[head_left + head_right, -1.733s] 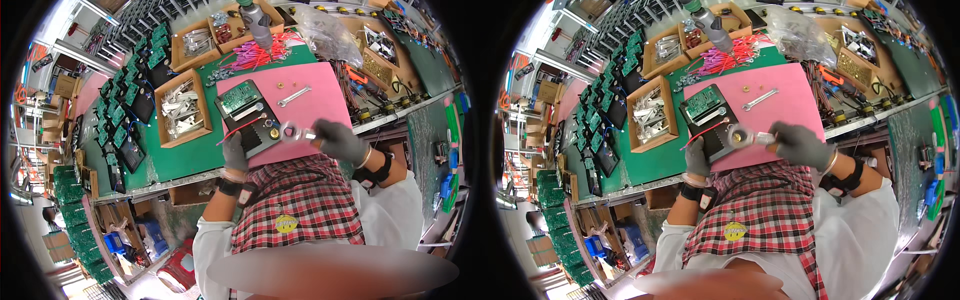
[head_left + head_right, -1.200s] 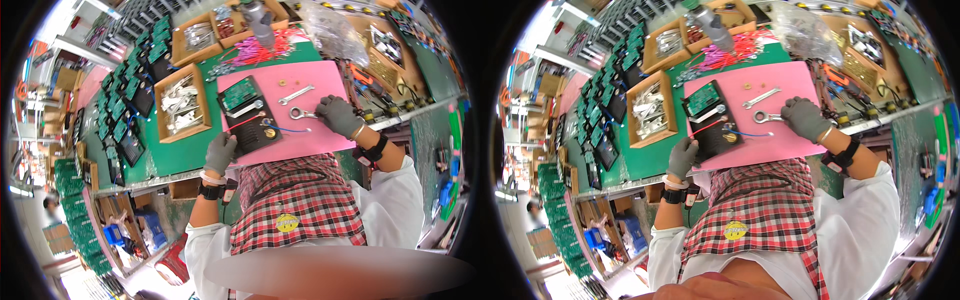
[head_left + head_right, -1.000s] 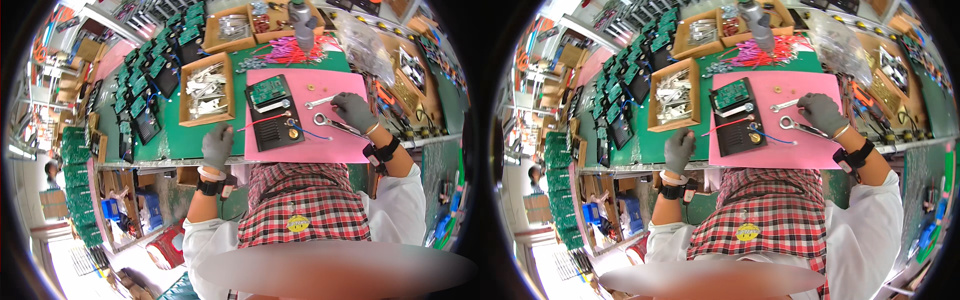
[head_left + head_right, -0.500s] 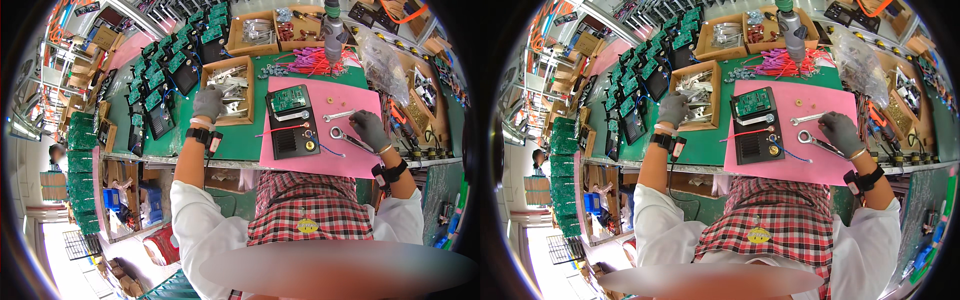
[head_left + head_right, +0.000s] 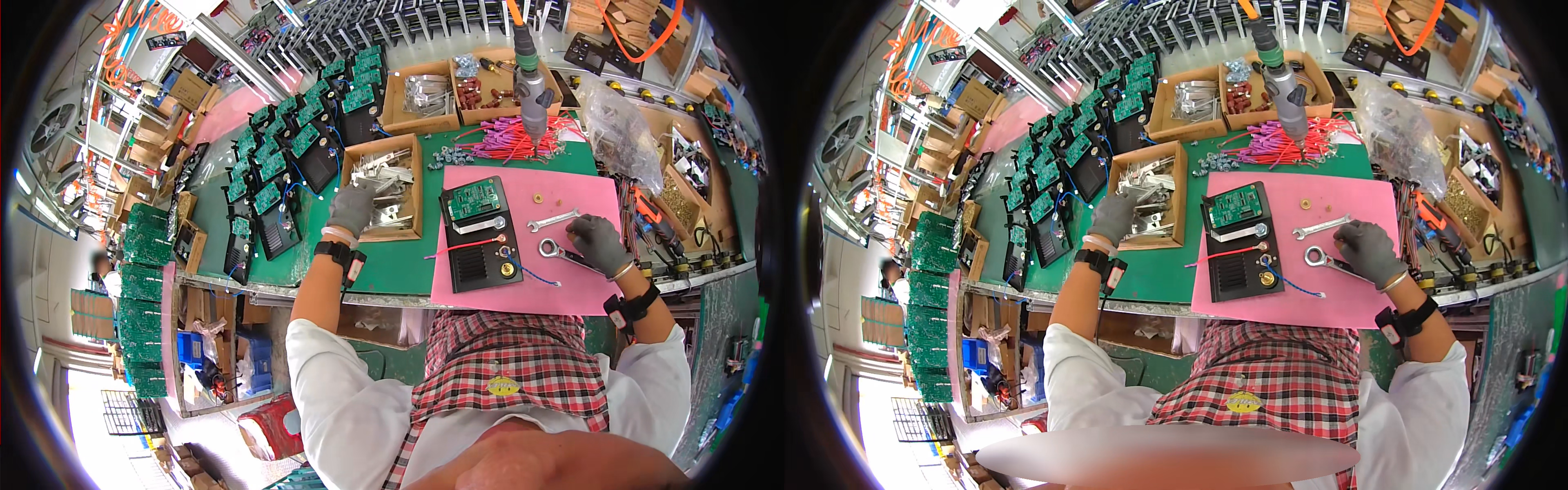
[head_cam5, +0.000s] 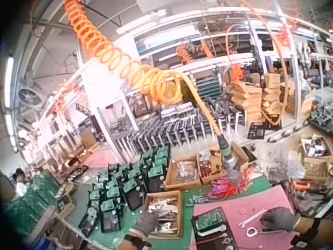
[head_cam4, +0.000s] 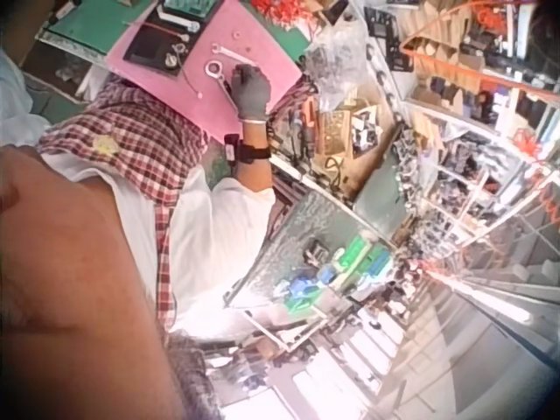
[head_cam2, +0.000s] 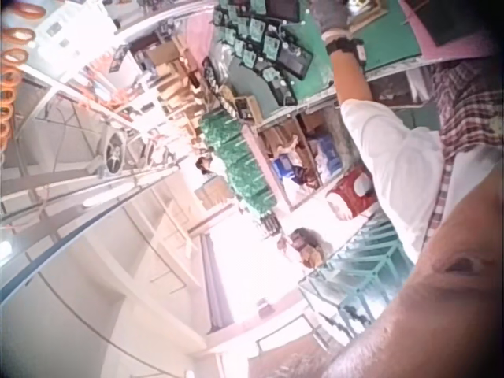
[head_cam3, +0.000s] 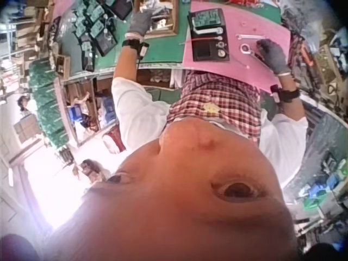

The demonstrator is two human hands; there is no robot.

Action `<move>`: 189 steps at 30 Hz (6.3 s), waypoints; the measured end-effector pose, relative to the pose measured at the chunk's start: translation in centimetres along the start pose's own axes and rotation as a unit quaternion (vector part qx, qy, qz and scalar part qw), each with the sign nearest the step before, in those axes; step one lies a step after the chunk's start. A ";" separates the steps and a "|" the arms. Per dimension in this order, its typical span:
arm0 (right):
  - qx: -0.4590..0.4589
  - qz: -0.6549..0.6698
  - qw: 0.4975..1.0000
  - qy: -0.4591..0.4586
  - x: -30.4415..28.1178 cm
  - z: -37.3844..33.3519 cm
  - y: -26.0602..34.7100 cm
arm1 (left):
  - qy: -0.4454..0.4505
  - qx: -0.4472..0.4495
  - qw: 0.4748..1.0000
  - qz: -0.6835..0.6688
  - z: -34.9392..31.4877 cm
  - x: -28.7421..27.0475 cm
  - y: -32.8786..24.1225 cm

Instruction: Assembling electronic parts and wiring them onto a mounting plate using a wrench and electric screwdriver.

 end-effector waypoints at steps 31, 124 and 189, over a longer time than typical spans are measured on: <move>-0.038 0.009 0.999 0.020 0.8 0.0 -0.6 | 0.138 -0.071 0.639 -0.753 -7.7 -7.3 -8.5; -0.300 0.094 0.948 0.039 2.4 2.6 8.9 | 0.130 0.044 0.807 -0.574 -9.9 -2.5 -16.6; -0.160 0.054 0.983 0.078 1.9 2.4 10.6 | 0.130 0.039 0.805 -0.577 -10.1 -2.8 -16.3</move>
Point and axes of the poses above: each hand's wrist, its own z-axis towards the middle knuckle, its own x-axis out of the palm, y = z × x, the point moved 2 cm from there along z, towards the middle knuckle, and after that the axes turned 9 degrees about -y, right-handed, at the moved point
